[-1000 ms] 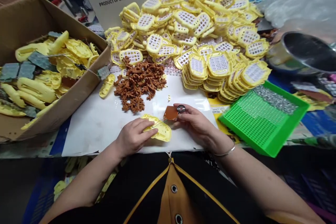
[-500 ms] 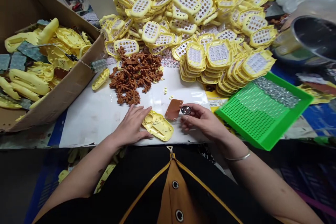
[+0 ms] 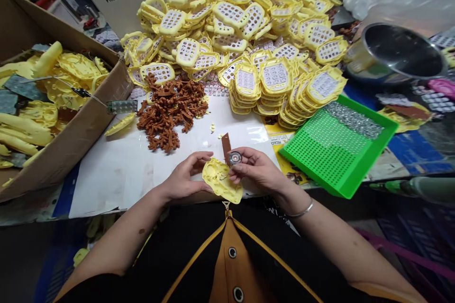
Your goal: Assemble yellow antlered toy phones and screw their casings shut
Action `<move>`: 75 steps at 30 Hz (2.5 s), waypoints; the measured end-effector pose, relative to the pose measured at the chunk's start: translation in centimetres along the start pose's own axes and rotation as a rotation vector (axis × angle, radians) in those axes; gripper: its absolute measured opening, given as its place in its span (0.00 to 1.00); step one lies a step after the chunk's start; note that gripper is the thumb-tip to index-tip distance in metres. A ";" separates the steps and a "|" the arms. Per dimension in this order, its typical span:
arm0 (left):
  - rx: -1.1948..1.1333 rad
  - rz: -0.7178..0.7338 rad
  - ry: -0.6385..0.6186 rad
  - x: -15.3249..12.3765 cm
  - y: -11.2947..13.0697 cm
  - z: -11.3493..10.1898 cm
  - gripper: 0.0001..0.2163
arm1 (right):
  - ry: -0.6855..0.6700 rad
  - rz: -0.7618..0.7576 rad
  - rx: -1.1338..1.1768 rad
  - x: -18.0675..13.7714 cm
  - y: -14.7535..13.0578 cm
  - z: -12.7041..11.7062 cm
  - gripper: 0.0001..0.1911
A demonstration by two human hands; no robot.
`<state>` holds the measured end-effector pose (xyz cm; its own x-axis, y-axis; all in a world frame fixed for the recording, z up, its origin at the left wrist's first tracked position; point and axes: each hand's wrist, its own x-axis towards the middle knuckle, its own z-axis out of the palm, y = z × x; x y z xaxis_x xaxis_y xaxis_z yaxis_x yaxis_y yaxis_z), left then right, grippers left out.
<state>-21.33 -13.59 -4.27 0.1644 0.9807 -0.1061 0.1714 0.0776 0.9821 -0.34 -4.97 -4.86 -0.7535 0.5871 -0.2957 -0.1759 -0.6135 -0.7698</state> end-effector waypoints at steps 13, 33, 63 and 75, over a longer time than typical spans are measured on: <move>-0.449 0.025 0.306 1.9 4.2 -2.1 0.36 | 0.069 -0.200 -0.357 -2.1 -4.4 1.5 0.13; -1.169 -0.385 0.087 2.2 3.3 2.9 0.23 | 0.060 -0.943 -1.442 0.7 -1.3 2.5 0.11; -1.057 -0.251 0.128 2.0 3.7 3.6 0.35 | 0.431 -1.130 -1.485 1.2 -1.1 3.5 0.06; -0.998 -0.207 0.104 1.9 2.8 3.4 0.28 | 0.333 -1.088 -1.889 0.2 -2.7 4.0 0.09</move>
<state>-17.26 -12.12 -2.23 0.1302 0.9380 -0.3213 -0.7073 0.3150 0.6329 -2.54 -5.32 -0.56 -0.6770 0.4170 0.6065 0.4657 0.8808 -0.0858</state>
